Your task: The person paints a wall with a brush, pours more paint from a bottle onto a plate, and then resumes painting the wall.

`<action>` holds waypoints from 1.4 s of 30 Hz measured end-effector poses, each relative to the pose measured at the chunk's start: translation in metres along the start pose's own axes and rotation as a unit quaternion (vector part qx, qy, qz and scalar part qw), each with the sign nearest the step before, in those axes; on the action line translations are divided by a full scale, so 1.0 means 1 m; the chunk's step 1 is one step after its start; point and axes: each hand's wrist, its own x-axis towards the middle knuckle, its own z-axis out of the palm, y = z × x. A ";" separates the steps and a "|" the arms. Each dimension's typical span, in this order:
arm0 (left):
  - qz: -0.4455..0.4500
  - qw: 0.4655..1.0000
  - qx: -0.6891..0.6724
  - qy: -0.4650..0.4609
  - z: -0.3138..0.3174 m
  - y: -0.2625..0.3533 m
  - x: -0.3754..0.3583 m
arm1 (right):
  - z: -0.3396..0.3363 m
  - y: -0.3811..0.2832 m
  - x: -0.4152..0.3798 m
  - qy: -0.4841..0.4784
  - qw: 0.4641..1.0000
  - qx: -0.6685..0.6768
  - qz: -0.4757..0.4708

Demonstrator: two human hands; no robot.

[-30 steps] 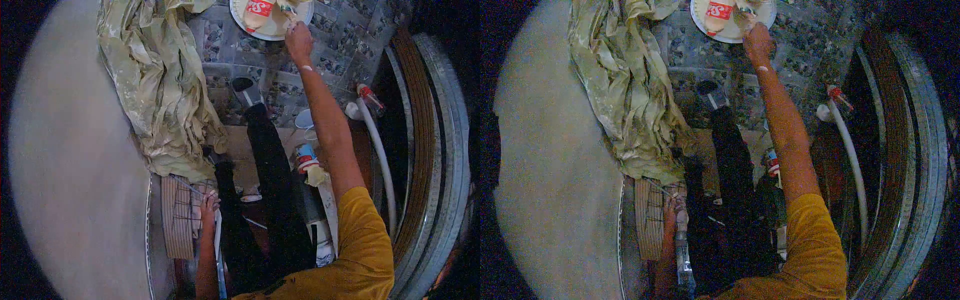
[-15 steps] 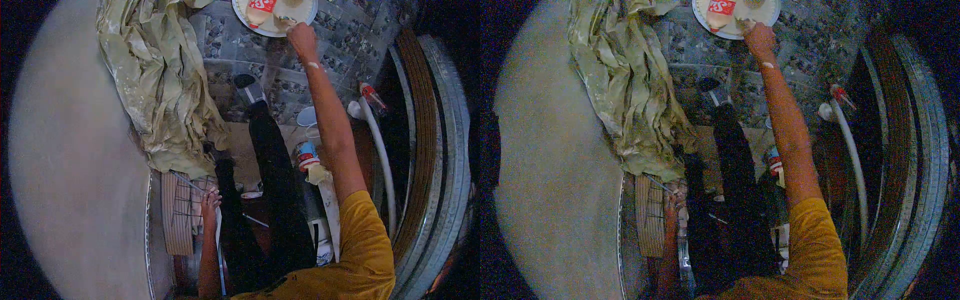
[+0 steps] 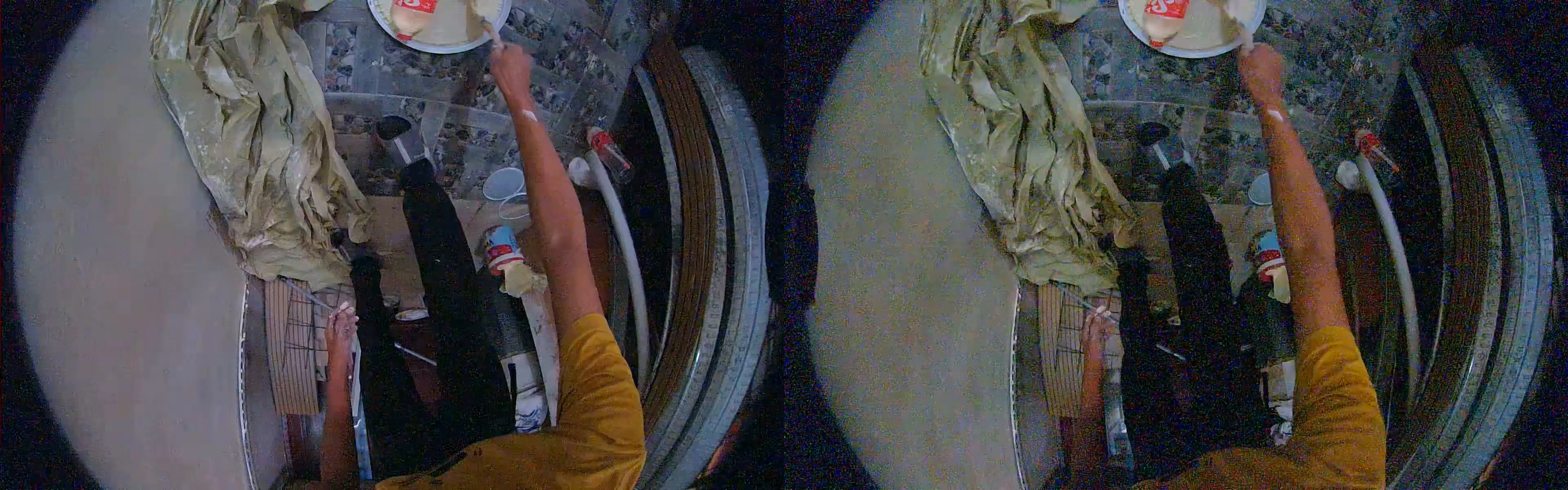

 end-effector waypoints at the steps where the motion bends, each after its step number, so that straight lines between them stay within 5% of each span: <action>1: 0.013 1.000 0.004 -0.007 0.001 -0.001 0.002 | 0.005 -0.004 0.001 -0.009 0.998 -0.035 -0.058; 12: 0.038 0.998 0.043 -0.022 0.048 0.046 -0.003 | 0.021 0.006 -0.033 -0.151 0.956 0.217 0.129; 16: 0.252 0.935 0.250 0.005 0.119 0.108 0.055 | -0.035 -0.020 -0.060 -0.041 0.971 0.227 0.057; 18: 0.392 0.835 0.383 0.049 0.170 0.157 0.098 | -0.067 -0.042 -0.063 -0.025 0.982 0.184 0.039; 19: 0.393 0.868 0.303 0.014 0.207 0.195 0.101 | -0.075 -0.046 -0.063 -0.033 0.982 0.181 0.034; 23: 0.567 0.757 0.316 0.072 0.312 0.287 0.160 | -0.118 -0.080 -0.063 -0.058 0.984 0.161 0.046; 30: 0.589 0.673 0.404 0.192 0.412 0.375 0.201 | -0.116 -0.076 -0.047 -0.040 0.997 0.066 0.003; 39: 0.566 0.651 0.435 0.257 0.453 0.389 0.236 | -0.101 -0.082 -0.048 -0.047 0.997 0.062 0.029; 42: 0.525 0.685 0.445 0.238 0.459 0.392 0.239 | -0.105 -0.080 -0.050 -0.060 0.990 0.111 0.056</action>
